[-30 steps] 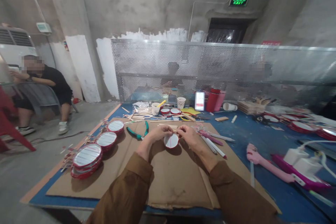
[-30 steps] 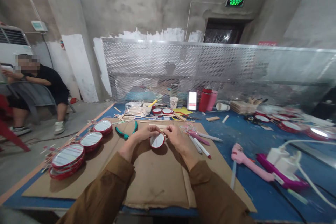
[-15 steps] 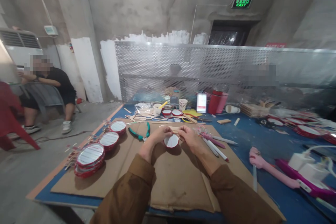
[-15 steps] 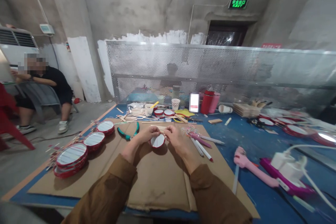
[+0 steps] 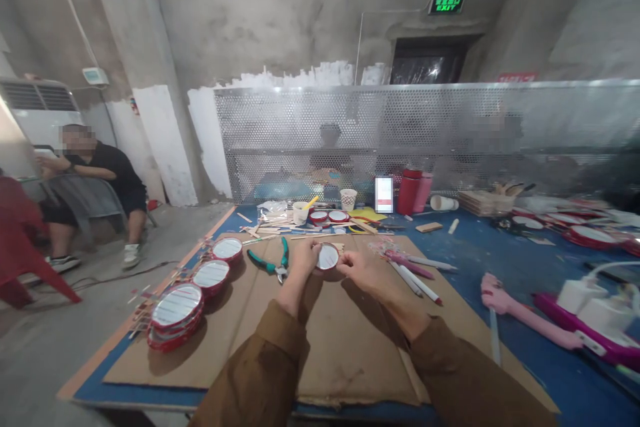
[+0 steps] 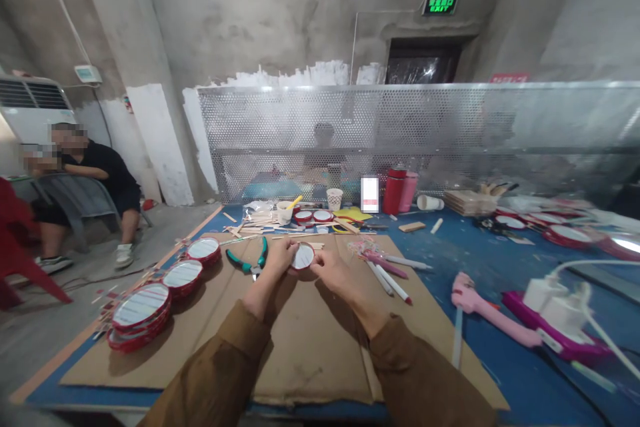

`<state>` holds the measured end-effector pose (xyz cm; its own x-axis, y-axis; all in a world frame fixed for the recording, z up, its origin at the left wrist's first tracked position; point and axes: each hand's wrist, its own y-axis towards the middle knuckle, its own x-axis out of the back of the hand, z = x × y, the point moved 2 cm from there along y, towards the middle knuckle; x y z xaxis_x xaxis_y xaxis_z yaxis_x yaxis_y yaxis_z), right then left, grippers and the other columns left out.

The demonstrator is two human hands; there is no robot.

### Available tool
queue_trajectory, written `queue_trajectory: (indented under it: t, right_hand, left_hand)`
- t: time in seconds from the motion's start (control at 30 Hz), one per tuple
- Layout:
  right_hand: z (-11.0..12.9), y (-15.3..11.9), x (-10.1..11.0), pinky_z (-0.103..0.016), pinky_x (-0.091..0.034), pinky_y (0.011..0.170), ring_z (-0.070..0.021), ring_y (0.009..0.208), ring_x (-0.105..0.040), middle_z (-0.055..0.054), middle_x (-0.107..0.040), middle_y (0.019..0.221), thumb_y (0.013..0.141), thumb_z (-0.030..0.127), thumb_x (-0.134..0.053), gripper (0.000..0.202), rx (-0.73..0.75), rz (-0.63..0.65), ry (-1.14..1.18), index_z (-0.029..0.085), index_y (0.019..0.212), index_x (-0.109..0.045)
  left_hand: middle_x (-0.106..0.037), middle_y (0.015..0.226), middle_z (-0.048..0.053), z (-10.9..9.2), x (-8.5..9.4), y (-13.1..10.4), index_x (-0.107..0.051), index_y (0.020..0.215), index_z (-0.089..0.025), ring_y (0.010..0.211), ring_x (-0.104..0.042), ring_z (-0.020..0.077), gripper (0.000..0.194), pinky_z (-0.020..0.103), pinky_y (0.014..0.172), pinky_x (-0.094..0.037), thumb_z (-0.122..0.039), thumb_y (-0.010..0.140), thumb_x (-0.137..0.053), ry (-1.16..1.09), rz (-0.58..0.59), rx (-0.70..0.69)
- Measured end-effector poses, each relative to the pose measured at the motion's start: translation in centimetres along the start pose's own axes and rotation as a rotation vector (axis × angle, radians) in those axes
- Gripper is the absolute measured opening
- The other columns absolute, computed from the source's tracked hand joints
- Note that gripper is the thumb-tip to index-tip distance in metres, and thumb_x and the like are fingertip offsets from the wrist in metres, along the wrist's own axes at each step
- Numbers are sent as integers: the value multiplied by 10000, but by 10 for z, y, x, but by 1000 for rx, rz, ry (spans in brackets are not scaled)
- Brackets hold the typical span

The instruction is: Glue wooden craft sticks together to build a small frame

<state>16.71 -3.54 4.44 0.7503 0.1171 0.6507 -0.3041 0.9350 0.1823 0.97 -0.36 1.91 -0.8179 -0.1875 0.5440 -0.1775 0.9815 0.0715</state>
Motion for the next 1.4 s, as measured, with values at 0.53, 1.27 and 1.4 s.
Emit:
queue_trajectory:
  t: [0.53,1.27,1.4]
  right_hand:
    - [-10,1,-6,-186,-300,377,-79,363,-462,40,-542,444,735,199,-536,139,-214,64,223,197,597,-526]
    - [-26,11,-15,-174,-544,468,-112,521,-649,-10,-642,580,797,104,-661,163,-460,88,979,164,705,-542]
    - [-28,11,-14,-178,-550,480,-114,540,-653,-18,-648,637,808,146,-651,122,-491,61,968,182,742,-555]
  left_hand:
    - [-636,786,30,-3,3,10,-652,936,-156,723,-548,132,186,237,700,-415,-168,824,-504,-69,-26,-226]
    - [-656,846,29,1,4,15,-629,880,-164,781,-579,132,154,237,734,-442,-148,827,-485,-157,-38,-278]
    - [-622,791,17,6,2,20,-611,866,-169,747,-555,131,124,243,716,-438,-184,829,-494,-136,-24,-317]
